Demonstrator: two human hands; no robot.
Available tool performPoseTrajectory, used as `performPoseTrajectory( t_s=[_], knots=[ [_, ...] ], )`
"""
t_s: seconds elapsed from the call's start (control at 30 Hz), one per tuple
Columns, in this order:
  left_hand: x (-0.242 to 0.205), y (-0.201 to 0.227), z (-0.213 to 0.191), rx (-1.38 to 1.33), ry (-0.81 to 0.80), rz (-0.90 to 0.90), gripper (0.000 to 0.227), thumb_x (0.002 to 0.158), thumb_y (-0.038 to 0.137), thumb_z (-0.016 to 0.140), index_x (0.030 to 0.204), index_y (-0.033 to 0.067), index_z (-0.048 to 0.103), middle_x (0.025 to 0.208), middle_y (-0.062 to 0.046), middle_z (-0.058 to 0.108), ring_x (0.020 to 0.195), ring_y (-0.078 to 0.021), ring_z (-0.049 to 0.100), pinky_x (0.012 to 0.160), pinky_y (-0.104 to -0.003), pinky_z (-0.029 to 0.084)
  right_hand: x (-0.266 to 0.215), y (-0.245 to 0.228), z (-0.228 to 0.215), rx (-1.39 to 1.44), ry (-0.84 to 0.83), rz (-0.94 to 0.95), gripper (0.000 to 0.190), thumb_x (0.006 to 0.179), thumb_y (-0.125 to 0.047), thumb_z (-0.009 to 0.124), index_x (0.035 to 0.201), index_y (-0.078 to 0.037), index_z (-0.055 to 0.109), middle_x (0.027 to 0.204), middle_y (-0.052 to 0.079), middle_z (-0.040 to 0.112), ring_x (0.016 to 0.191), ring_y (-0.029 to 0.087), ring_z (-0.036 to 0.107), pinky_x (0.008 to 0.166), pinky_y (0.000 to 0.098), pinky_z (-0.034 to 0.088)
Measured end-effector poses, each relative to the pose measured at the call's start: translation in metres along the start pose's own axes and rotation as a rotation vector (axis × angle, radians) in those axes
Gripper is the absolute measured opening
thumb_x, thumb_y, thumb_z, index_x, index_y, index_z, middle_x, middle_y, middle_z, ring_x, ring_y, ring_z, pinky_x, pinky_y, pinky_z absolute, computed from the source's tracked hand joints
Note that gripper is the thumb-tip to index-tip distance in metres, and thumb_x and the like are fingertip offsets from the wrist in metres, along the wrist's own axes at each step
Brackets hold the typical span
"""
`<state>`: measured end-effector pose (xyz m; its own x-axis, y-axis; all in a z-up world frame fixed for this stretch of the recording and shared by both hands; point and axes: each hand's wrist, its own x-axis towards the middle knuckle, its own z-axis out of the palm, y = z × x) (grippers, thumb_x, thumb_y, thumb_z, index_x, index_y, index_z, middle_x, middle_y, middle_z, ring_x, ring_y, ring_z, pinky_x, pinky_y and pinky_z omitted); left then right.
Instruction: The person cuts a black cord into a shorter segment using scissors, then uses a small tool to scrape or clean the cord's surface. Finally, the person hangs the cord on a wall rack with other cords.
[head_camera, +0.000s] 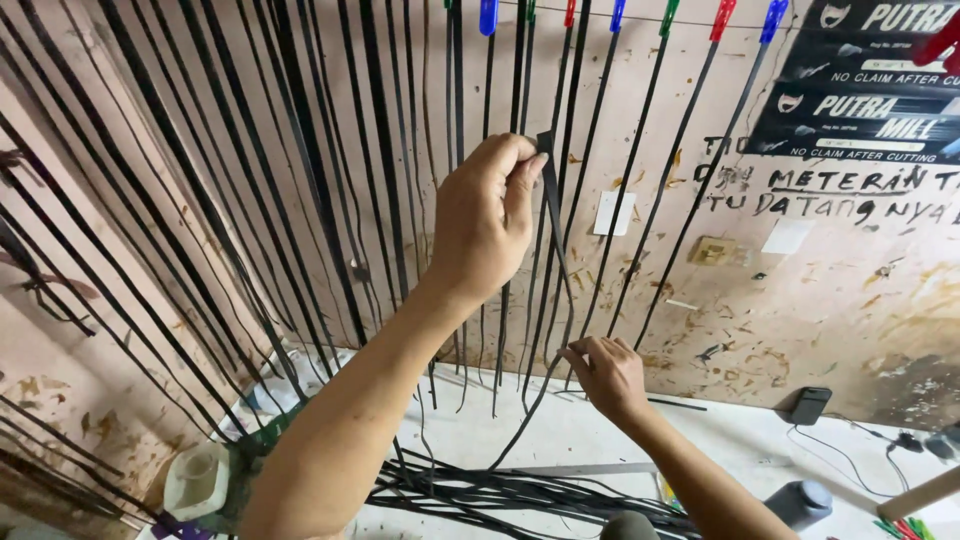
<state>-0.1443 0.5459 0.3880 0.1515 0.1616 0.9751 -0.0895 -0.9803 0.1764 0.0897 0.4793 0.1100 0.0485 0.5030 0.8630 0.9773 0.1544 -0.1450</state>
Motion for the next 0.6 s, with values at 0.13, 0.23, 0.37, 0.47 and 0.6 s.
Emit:
performPoseTrajectory(
  t_s=[0.13, 0.23, 0.37, 0.47, 0.6],
  knots=[
    [0.002, -0.015, 0.012, -0.019, 0.002, -0.027, 0.014, 0.102, 0.01, 0.057, 0.09, 0.0066, 0.063, 0.073, -0.009, 0.063, 0.069, -0.0285, 0.069, 0.056, -0.038, 0.054, 0.027, 0.032, -0.03, 0.008, -0.076, 0.074, 0.015, 0.09, -0.022, 0.078, 0.082, -0.011, 0.072, 0.061, 0.007, 0.068, 0.057, 0.027, 0.068, 0.058, 0.0363, 0.052],
    [0.001, -0.027, 0.018, -0.04, 0.002, -0.052, 0.013, 0.102, 0.01, 0.057, 0.091, 0.0075, 0.064, 0.073, -0.009, 0.063, 0.069, -0.0281, 0.069, 0.058, -0.037, 0.055, 0.099, 0.07, -0.051, -0.042, 0.148, -0.059, 0.014, 0.098, -0.018, 0.076, 0.086, -0.014, 0.073, 0.06, 0.004, 0.062, 0.058, 0.026, 0.065, 0.059, 0.033, 0.05],
    [-0.002, -0.043, 0.022, -0.034, 0.009, -0.086, 0.011, 0.102, 0.01, 0.058, 0.094, 0.0078, 0.066, 0.074, -0.009, 0.065, 0.07, -0.028, 0.07, 0.061, -0.036, 0.058, 0.245, 0.016, -0.101, -0.04, 0.442, -0.547, 0.02, 0.109, -0.023, 0.074, 0.106, -0.003, 0.072, 0.093, 0.013, 0.068, 0.077, 0.028, 0.061, 0.071, 0.0395, 0.048],
    [0.005, -0.036, 0.014, -0.036, -0.038, -0.125, 0.006, 0.101, 0.007, 0.056, 0.102, 0.0046, 0.062, 0.091, -0.007, 0.069, 0.074, -0.0167, 0.065, 0.065, -0.027, 0.057, 0.316, -0.043, -0.124, -0.347, 0.434, -0.744, 0.03, 0.113, -0.035, 0.068, 0.124, -0.008, 0.061, 0.124, 0.015, 0.063, 0.104, 0.028, 0.058, 0.085, 0.0415, 0.041],
    [0.009, -0.043, 0.012, 0.01, -0.031, -0.098, 0.006, 0.102, 0.008, 0.055, 0.101, 0.0047, 0.06, 0.089, -0.008, 0.067, 0.07, -0.0184, 0.062, 0.061, -0.03, 0.051, 0.37, -0.074, -0.121, -0.55, 0.323, -0.882, 0.048, 0.106, -0.024, 0.095, 0.134, -0.014, 0.058, 0.138, 0.019, 0.055, 0.123, 0.036, 0.055, 0.099, 0.0503, 0.046]
  ],
)
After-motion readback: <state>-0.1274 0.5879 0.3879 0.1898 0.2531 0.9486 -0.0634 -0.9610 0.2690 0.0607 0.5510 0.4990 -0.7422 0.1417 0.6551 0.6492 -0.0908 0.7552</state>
